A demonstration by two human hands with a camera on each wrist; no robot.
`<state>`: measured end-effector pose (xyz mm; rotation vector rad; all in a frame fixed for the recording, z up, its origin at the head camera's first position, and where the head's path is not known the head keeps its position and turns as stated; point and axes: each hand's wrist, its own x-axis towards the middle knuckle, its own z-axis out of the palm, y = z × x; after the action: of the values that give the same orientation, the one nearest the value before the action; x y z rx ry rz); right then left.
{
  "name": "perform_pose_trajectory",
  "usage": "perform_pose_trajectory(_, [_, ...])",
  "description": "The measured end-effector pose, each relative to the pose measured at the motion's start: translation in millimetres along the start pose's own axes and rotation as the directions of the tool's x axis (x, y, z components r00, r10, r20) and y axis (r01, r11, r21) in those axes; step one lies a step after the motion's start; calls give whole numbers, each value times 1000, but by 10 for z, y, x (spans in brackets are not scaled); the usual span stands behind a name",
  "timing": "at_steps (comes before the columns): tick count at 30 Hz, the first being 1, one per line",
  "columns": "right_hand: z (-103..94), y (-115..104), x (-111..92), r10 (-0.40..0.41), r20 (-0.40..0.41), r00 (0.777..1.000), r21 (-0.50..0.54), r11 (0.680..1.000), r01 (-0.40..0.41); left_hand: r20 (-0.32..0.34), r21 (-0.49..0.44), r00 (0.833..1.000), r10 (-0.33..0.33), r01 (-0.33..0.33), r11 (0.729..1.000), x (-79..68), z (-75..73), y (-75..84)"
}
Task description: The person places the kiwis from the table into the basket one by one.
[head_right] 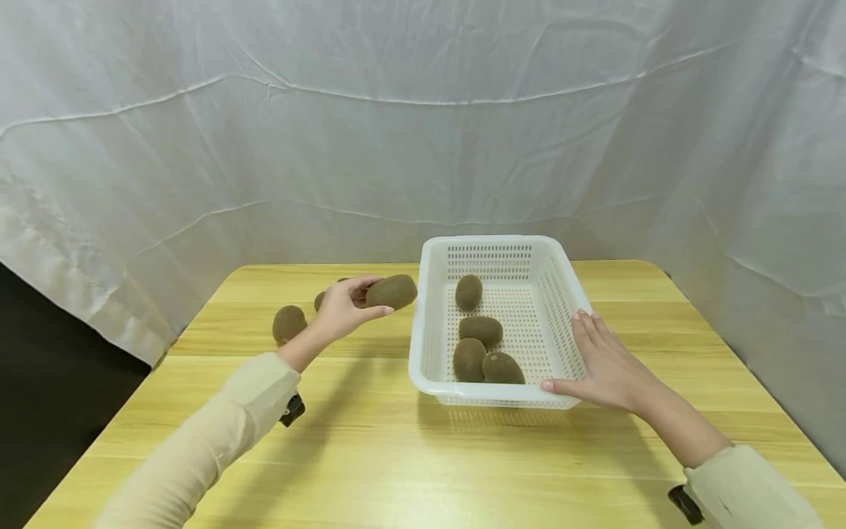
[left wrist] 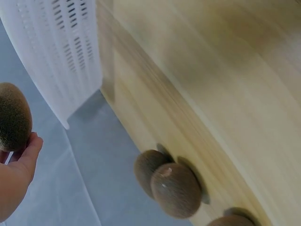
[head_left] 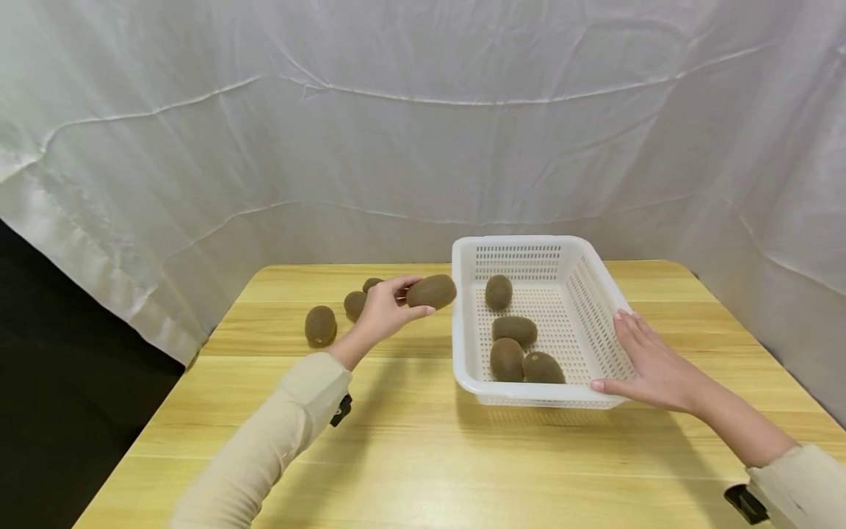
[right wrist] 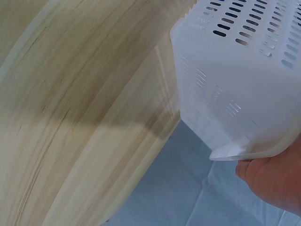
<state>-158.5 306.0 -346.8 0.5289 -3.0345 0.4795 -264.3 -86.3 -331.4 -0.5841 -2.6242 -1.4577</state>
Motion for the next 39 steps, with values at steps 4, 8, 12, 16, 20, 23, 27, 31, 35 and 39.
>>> perform_pose_trajectory(4, [2, 8, -4, -3, -5, 1000, -9, 1000, 3, 0, -18, 1000, 10, -10, 1000, 59, 106, 75])
perform_pose_trajectory(8, [4, 8, -6, -4, -7, 1000, -18, 1000, 4, 7, -26, 1000, 17, -17, 1000, 116, 213, 133])
perform_pose_trajectory(12, [1, 7, -8, -2, -7, 1000, -25, 1000, 2, 23, -14, 999, 33, -33, 999, 169, 326, 184])
perform_pose_trajectory(16, [-2, 4, -8, -1, -8, 1000, -26, 1000, 1, 39, 27, 998, 56, -57, 998, 221, 439, 229])
perform_pose_trajectory(20, [-5, -3, -7, 1, -7, 1000, -22, 1000, -1, 49, 92, 995, 92, -96, 991, 264, 542, 262])
perform_pose_trajectory(23, [-6, -7, -3, 3, -2, 1000, -18, 1000, -3, 44, 154, 994, 99, -105, 982, 278, 609, 296])
perform_pose_trajectory(27, [-3, -5, -2, 4, 2, 1000, -17, 1000, -4, 47, 263, 994, 98, -107, 959, 294, 685, 354])
perform_pose_trajectory(31, [-1, -7, -4, 6, 2, 1000, -14, 1000, -6, 93, 341, 990, 111, -136, 930, 304, 749, 387])
perform_pose_trajectory(35, [0, -10, -2, 11, 3, 1000, -10, 1000, -11, 137, 416, 980, 144, -189, 890, 301, 789, 389])
perform_pose_trajectory(39, [0, -7, -4, 15, 6, 1000, -10, 1000, -15, 178, 467, 970, 164, -230, 854, 301, 803, 391])
